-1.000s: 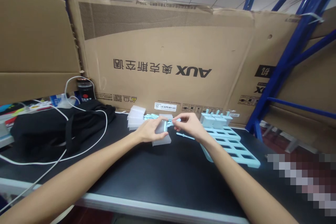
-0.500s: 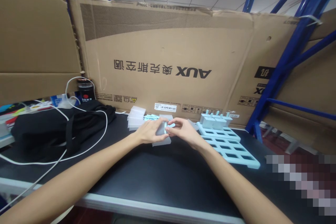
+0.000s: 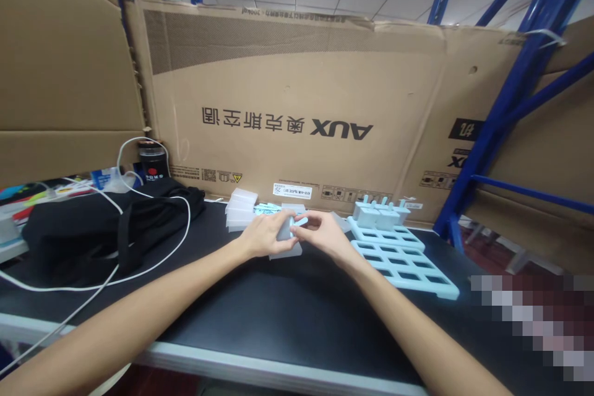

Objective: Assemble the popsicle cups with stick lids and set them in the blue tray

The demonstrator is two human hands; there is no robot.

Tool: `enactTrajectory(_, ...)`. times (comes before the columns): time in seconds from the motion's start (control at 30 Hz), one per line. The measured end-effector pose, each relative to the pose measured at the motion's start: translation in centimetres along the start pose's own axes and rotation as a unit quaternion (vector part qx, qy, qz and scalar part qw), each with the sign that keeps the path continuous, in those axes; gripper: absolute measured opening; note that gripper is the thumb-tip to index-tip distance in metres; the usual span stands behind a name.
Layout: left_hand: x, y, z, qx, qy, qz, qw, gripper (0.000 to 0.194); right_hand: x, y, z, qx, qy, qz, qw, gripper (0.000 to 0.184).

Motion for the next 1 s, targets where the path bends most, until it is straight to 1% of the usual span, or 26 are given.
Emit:
enactTrajectory(0.07, -0.1, 0.3, 0.2, -0.027, -0.008, 0.007, 1.0, 0.053, -0.2, 0.0, -0.7, -0.012, -0.031, 0.006, 0.999, 0.044)
enactTrajectory(0.13, -0.3, 0.7, 0.8, -0.031, -0.027, 0.021, 0.999, 0.059, -0.8, 0.0, -1.8, -0.025, -0.08, 0.022, 0.996, 0.044)
enactTrajectory(0.2, -0.7, 1.0, 1.8, -0.005, -0.049, 0.043, 0.998, 0.068, -2.2, 0.1, -3.1, -0.035, -0.13, 0.034, 0.99, 0.043)
enactTrajectory(0.27, -1.2, 1.2, 2.7, 0.028, -0.061, 0.06, 0.996, 0.077, -4.5, 0.1, -4.4, -0.033, -0.181, 0.018, 0.983, 0.042)
enactTrajectory(0.33, -1.3, 1.1, 3.0, 0.043, -0.061, 0.049, 0.996, 0.076, -8.1, 0.1, -5.1, -0.015, -0.259, -0.004, 0.966, 0.038)
enactTrajectory(0.37, -1.2, 1.0, 2.9, 0.042, -0.055, 0.032, 0.997, 0.071, -10.5, 0.1, -5.2, -0.001, -0.323, -0.001, 0.946, 0.033)
enactTrajectory(0.4, -0.9, 0.8, 2.6, 0.039, -0.044, 0.009, 0.998, 0.064, -13.3, 0.0, -5.1, 0.018, -0.391, 0.02, 0.92, 0.03)
enactTrajectory(0.43, -0.5, 0.6, 2.2, 0.034, -0.03, -0.018, 0.999, 0.056, -15.9, -0.1, -4.7, 0.038, -0.449, 0.021, 0.892, 0.03)
enactTrajectory(0.5, 0.4, 0.0, 1.4, 0.027, 0.002, -0.069, 0.997, 0.044, -20.6, -0.5, -3.1, 0.083, -0.541, -0.007, 0.837, 0.028)
enactTrajectory(0.57, 1.3, -0.4, 0.6, 0.03, 0.024, -0.102, 0.994, 0.039, -24.7, -1.1, -1.1, 0.131, -0.602, -0.005, 0.788, 0.027)
enactTrajectory(0.6, 1.7, -0.5, 0.4, 0.033, 0.029, -0.112, 0.993, 0.037, -26.3, -1.3, -0.3, 0.147, -0.619, 0.006, 0.772, 0.028)
enactTrajectory(0.63, 2.0, -0.6, 0.3, 0.038, 0.031, -0.116, 0.992, 0.036, -27.4, -1.5, 0.6, 0.158, -0.627, 0.015, 0.763, 0.03)
enactTrajectory(0.7, 2.4, -0.6, 0.3, 0.05, 0.027, -0.114, 0.992, 0.036, -28.9, -1.7, 2.2, 0.17, -0.632, 0.025, 0.756, 0.031)
enactTrajectory(0.77, 2.5, -0.6, 0.5, 0.063, 0.021, -0.108, 0.992, 0.036, -29.6, -1.7, 3.7, 0.177, -0.632, 0.033, 0.754, 0.029)
enactTrajectory(0.83, 2.6, -0.7, 0.8, 0.077, 0.013, -0.108, 0.991, 0.037, -30.1, -1.6, 4.8, 0.18, -0.633, 0.054, 0.751, 0.029)
enactTrajectory(0.9, 2.5, -0.8, 1.1, 0.087, 0.007, -0.111, 0.99, 0.037, -30.5, -1.3, 5.5, 0.171, -0.628, 0.07, 0.756, 0.029)
enactTrajectory(1.0, 2.4, -0.9, 1.3, 0.091, -0.003, -0.117, 0.989, 0.039, -30.9, -0.4, 6.3, 0.163, -0.615, 0.056, 0.77, 0.027)
Point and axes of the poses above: each hand's wrist, its own y-axis towards the middle knuckle, its own x-axis out of the palm, z = x × y, the point moved 6 cm from there along y, towards the middle knuckle, and after that the axes turned 2 degrees about -y, right-handed, at the moved point
